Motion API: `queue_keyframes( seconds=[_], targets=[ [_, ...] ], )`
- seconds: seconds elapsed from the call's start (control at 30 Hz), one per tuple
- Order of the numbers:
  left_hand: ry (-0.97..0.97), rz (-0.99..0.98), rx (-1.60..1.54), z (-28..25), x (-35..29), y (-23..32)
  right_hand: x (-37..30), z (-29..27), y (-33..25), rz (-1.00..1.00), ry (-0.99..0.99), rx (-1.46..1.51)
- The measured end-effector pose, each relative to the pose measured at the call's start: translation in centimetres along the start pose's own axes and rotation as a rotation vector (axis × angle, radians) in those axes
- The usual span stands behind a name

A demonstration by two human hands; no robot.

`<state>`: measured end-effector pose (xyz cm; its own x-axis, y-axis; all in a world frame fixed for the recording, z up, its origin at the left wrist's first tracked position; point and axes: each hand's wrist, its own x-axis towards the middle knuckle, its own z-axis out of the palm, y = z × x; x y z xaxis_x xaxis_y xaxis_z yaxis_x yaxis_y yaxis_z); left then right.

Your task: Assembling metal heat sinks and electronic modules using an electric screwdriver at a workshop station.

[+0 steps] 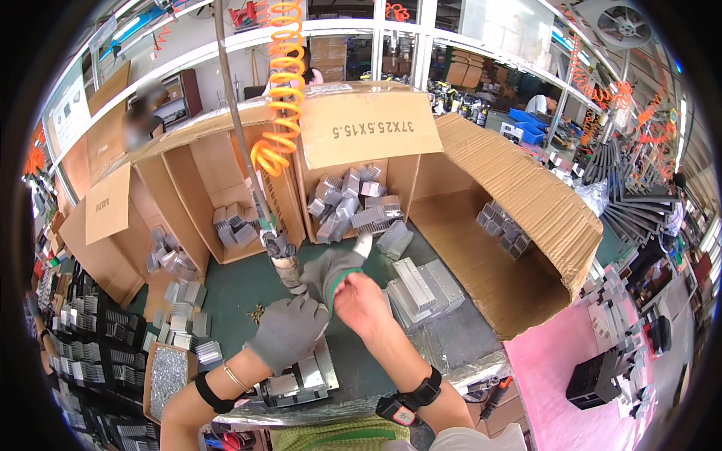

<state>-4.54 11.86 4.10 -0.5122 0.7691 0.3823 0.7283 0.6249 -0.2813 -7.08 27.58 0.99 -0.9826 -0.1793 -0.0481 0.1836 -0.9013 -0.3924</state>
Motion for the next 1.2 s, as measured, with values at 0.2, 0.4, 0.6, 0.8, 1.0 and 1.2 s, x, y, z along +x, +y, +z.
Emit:
queue_keyframes(
  seconds=[0.2,0.4,0.6,0.8,1.0,1.2],
  targets=[
    [-0.013,-0.04,-0.317,-1.6,-0.8,0.5,1.3,2.4,2.5,-0.589,-0.073,-0.73],
    [0.104,0.003,-0.142,-1.1,-1.3,1.6,4.5,2.1,1.4,-0.557,0.007,-0.879],
    [-0.108,-0.08,-0.087,0.0,-1.1,0.5,3.8,5.7,0.7,-0.218,-0.14,-0.25],
    [-0.415,0.113,-0.516,-1.7,-0.9,1.9,1.1,7.0,1.4,-0.518,-0.149,-0.375],
    [0.095,-0.046,-0.729,-3.1,-4.1,-0.9,2.5,5.6,0.7,-0.586,-0.053,-0.699],
    [0.118,-0.676,-0.699,-3.9,-13.7,-6.3,5.4,1.3,3.6,-0.264,-0.135,-1.29]
  ],
)
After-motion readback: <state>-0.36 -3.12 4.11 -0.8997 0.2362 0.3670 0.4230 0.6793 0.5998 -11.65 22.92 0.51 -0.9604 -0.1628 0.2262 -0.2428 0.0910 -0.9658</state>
